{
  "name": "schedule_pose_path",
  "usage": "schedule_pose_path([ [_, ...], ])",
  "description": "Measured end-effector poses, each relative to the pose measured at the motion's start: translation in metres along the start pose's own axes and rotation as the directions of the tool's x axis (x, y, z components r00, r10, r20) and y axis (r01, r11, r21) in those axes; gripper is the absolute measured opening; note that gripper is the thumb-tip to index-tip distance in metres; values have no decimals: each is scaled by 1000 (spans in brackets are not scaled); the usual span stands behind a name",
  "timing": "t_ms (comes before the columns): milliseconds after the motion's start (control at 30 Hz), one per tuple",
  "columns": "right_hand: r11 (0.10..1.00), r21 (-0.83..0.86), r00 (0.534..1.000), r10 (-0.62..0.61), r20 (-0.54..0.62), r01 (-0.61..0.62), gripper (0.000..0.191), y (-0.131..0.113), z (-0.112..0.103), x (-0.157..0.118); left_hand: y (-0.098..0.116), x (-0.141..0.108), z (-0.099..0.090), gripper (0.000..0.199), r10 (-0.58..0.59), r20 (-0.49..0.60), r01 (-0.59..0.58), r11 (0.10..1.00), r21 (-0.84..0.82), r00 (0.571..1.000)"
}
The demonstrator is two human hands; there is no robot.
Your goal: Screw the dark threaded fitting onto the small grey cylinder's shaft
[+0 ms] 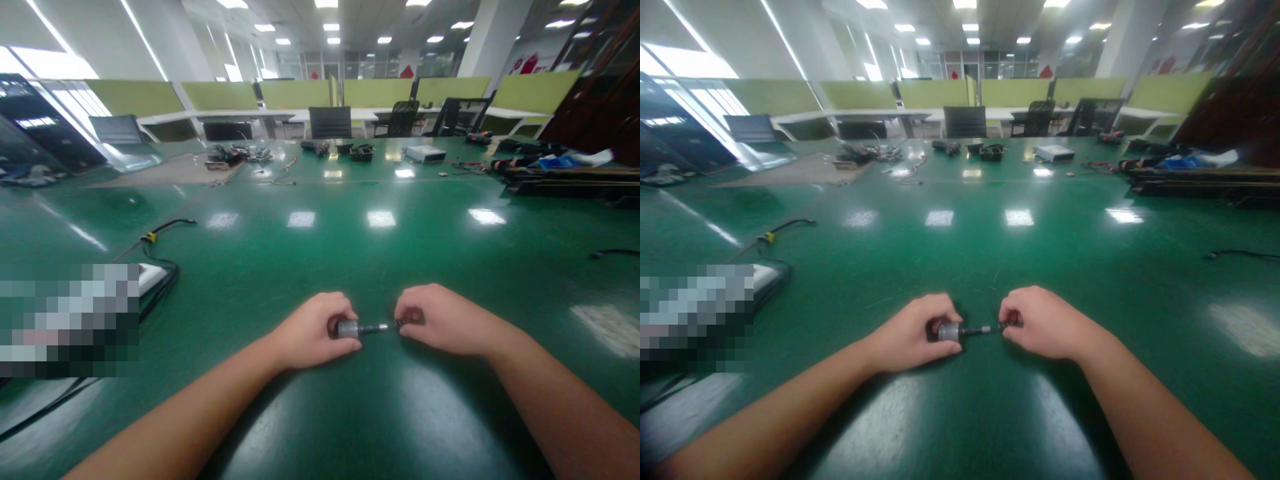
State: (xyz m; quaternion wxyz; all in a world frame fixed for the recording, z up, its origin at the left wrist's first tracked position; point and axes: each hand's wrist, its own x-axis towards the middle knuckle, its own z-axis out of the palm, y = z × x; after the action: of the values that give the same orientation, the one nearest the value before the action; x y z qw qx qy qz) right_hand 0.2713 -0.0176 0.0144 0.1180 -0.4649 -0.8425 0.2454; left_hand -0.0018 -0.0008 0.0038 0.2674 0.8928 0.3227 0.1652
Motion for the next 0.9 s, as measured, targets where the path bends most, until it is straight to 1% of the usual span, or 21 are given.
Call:
schedule_pose_path([
  [167, 999, 44, 999, -31, -9, 31, 8, -4, 6, 2, 0, 1, 0, 24, 7, -3, -7, 1000, -6, 1000],
  [300, 994, 67, 995, -81, -62, 85, 5, -13, 24, 12, 0, 1, 2, 23, 9, -20, -8, 1000, 9, 1000],
  [400, 988, 43, 980, -144, -138, 151, 5, -21, 38, 21, -2, 0, 4, 23, 2, -37, -1, 1000, 8, 999],
  [467, 985, 31, 973, -164, -161, 171, 4, -23, 42, 25, -2, 0, 4, 29, 0, -48, 0, 1000, -8, 999],
  [533, 985, 30, 973, -164, -165, 171, 5, -23, 42, 25, -3, 0, 4, 35, -2, -48, 0, 1000, -25, 999],
  [567, 985, 31, 973, -163, -164, 170, 6, -22, 41, 25, -3, 0, 4, 35, -6, -45, 5, 1000, -30, 999],
  [700, 985, 32, 973, -163, -162, 170, 5, -20, 38, 22, -2, 0, 4, 20, -33, -40, 32, 999, -28, 999],
  [900, 977, 45, 965, -199, -172, 209, 7, -22, 42, 22, 1, 0, 5, 22, -29, -45, 28, 999, -28, 999],
])
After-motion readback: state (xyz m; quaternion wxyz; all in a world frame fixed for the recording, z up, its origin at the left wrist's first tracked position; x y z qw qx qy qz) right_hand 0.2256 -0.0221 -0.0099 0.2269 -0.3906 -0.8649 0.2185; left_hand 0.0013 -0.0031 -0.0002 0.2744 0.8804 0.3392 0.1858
